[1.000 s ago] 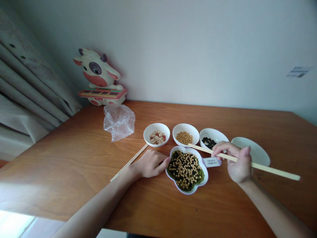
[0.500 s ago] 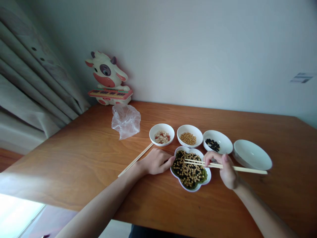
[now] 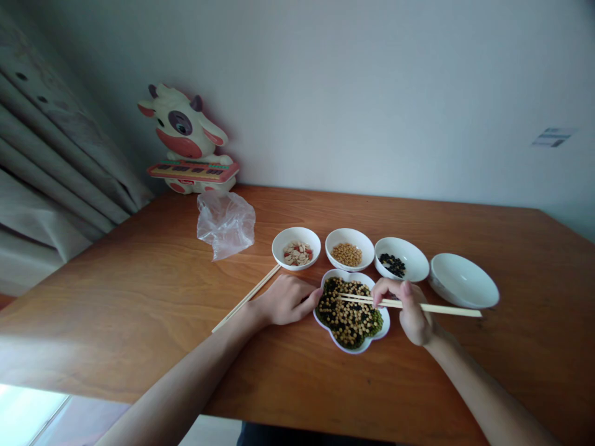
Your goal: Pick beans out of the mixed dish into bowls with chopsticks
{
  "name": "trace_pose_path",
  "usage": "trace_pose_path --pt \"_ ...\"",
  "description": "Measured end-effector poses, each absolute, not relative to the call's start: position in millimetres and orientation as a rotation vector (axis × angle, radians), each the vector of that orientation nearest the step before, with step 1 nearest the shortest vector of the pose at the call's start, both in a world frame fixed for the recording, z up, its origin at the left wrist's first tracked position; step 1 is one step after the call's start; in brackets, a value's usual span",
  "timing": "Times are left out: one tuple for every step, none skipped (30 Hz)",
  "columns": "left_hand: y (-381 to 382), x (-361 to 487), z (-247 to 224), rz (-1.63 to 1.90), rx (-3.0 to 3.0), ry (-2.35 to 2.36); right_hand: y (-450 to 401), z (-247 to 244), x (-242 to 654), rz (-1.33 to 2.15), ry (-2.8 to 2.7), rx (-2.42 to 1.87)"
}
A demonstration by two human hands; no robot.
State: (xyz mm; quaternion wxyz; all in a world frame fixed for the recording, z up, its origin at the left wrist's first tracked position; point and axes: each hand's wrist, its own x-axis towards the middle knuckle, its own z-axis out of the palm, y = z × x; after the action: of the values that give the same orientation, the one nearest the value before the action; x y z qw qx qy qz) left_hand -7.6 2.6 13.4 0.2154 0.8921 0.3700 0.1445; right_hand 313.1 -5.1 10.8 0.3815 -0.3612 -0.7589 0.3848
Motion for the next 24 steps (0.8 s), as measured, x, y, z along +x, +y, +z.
trace_pose_path --pt "2.6 -7.5 14.1 0.393 2.469 1.028 -5.2 11.0 313.4 0.986 -1.937 -0.923" --pt "2.6 -7.3 14.7 0.389 2.464 1.03 -5.1 11.0 313.8 0.995 -1.937 -0.923" --pt "2.6 -7.1 15.1 0.387 2.457 1.029 -4.8 10.9 314.4 1.008 -1.936 -0.92" --pt "2.6 -7.0 15.3 0.389 2.451 1.025 -4.5 10.9 315.0 1.02 -1.935 -0.916" --pt "2.6 -7.0 15.3 0.391 2.445 1.021 -4.1 10.8 315.6 1.03 -1.934 -0.913" --pt "2.6 -7.1 15.2 0.395 2.438 1.016 -3.9 10.9 316.1 1.036 -1.935 -0.913" --pt "2.5 -7.2 15.1 0.401 2.431 1.01 -3.7 11.1 316.6 1.04 -1.935 -0.915" --pt "2.4 -7.3 15.1 0.408 2.426 1.002 -3.6 11.5 316.9 1.041 -1.937 -0.919" --pt "2.3 -7.4 15.1 0.414 2.425 0.995 -3.7 11.9 317.0 1.04 -1.939 -0.92" --pt "2.2 -7.5 15.2 0.419 2.424 0.99 -4.0 12.4 317.0 1.039 -1.942 -0.921" --pt "2.1 -7.6 15.4 0.421 2.424 0.987 -4.3 13.0 316.8 1.039 -1.948 -0.921" --pt "2.0 -7.6 15.7 0.421 2.423 0.986 -4.6 13.6 316.6 1.037 -1.956 -0.921" --pt "2.0 -7.5 15.9 0.416 2.422 0.988 -4.9 14.2 316.4 1.034 -1.964 -0.92" --pt "2.1 -7.4 16.1 0.41 2.421 0.993 -5.2 14.8 316.1 1.03 -1.973 -0.919" --pt "2.2 -7.3 16.2 0.404 2.423 0.998 -5.5 15.4 315.8 1.025 -1.98 -0.917" --pt "2.3 -7.1 16.3 0.397 2.427 1.004 -5.7 15.9 315.6 1.022 -1.984 -0.916" --pt "2.5 -6.9 16.4 0.392 2.433 1.009 -5.9 16.4 315.4 1.021 -1.985 -0.914" --pt "2.6 -6.8 16.5 0.389 2.439 1.012 -6.1 16.8 315.2 1.02 -1.982 -0.914" --pt "2.6 -6.6 16.7 0.386 2.441 1.015 -6.3 17.2 315.0 1.018 -1.98 -0.912" --pt "2.6 -6.5 17.0 0.382 2.44 1.016 -6.4 17.5 314.8 1.017 -1.982 -0.908" --pt "2.6 -6.4 17.4 0.378 2.436 1.018 -6.6 17.7 314.5 1.016 -1.986 -0.903" --pt "2.4 -6.3 17.9 0.377 2.431 1.019 -6.7 17.9 314.2 1.013 -1.992 -0.897" --pt "2.3 -6.3 18.4 0.377 2.427 1.019 -6.9 18.2 313.8 1.006 -1.997 -0.891" --pt "2.1 -6.2 18.9 0.376 2.425 1.018 -7.0 18.4 313.3 0.999 -2.0 -0.889"
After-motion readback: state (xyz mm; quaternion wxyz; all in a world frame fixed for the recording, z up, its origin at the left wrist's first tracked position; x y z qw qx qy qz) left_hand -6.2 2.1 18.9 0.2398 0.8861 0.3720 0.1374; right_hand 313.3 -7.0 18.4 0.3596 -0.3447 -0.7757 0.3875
